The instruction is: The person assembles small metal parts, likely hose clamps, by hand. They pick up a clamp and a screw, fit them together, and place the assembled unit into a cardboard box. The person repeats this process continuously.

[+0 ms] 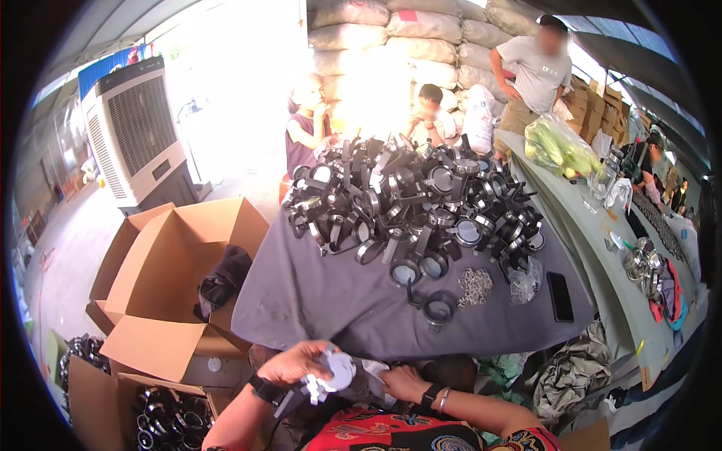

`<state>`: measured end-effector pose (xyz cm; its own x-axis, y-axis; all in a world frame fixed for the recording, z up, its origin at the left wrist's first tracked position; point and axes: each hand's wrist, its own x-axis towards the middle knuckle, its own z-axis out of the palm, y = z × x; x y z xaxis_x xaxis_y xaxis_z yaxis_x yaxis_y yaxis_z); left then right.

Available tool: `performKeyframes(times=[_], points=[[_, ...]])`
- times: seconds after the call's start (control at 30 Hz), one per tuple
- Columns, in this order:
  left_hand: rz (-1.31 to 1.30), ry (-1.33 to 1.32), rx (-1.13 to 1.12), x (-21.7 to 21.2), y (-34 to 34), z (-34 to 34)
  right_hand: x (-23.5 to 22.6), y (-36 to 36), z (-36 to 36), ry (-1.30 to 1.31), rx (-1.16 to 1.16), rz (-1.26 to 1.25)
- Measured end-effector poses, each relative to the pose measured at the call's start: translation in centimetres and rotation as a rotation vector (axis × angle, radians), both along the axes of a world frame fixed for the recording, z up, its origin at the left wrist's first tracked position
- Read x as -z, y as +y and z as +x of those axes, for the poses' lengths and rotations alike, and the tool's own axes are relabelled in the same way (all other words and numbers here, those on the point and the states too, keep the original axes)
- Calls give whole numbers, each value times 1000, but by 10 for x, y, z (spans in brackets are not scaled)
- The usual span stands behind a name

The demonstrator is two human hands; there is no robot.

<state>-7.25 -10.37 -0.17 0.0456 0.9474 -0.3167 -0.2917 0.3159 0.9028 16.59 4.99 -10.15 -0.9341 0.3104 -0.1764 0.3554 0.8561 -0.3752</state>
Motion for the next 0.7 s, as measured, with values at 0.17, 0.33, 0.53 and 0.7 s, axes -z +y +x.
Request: performKeyframes(times=[0.17,0.33,0.53,0.7], points=[[-195,116,205,73,2,19,-5,-2,-2,100,91,-123],[-254,320,297,117,26,20,11,0,1,284,96,-260],[-279,930,234,194,49,36,6,2,3,208,86,-384],[-212,1062,1,304,78,40,13,-3,9,370,86,-400]])
